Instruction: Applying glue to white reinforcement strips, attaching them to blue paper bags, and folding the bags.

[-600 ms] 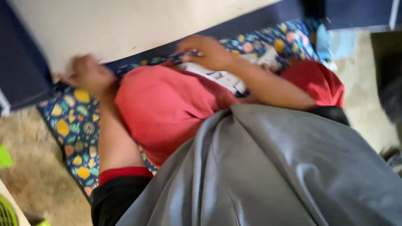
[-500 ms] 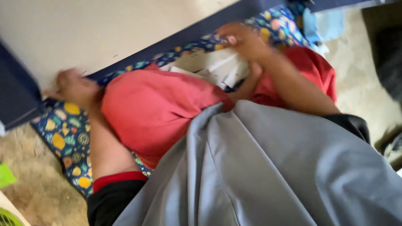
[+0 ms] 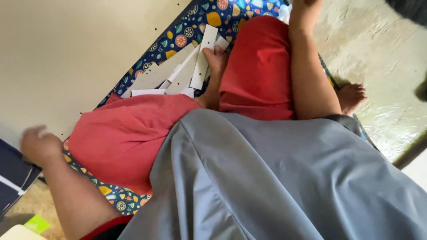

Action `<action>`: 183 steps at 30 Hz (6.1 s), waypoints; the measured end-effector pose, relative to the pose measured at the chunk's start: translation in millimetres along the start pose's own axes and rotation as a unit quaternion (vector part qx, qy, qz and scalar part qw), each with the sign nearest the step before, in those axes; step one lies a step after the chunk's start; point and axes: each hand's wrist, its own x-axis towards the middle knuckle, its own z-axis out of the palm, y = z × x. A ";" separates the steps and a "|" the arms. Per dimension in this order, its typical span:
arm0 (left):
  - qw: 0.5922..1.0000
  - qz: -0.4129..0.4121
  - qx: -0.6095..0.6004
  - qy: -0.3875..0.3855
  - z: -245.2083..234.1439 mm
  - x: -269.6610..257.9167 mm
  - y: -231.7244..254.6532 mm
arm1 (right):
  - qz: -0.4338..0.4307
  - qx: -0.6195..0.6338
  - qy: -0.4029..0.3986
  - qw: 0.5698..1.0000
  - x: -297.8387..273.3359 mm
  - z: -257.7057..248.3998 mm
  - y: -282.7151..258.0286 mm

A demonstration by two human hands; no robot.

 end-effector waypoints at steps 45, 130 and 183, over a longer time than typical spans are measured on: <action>0.946 0.122 -0.300 0.008 -6.4 35.4 466.8 | -0.364 -0.147 -0.081 0.916 -30.1 14.1 -58.9; 0.500 -0.137 -0.853 -0.058 -53.0 137.7 428.6 | -0.247 -0.238 -0.552 0.760 -120.7 112.4 -84.6; 0.594 -0.111 -0.766 -0.220 -42.3 114.4 453.0 | -0.082 -0.163 -0.515 0.837 -122.9 116.7 -62.7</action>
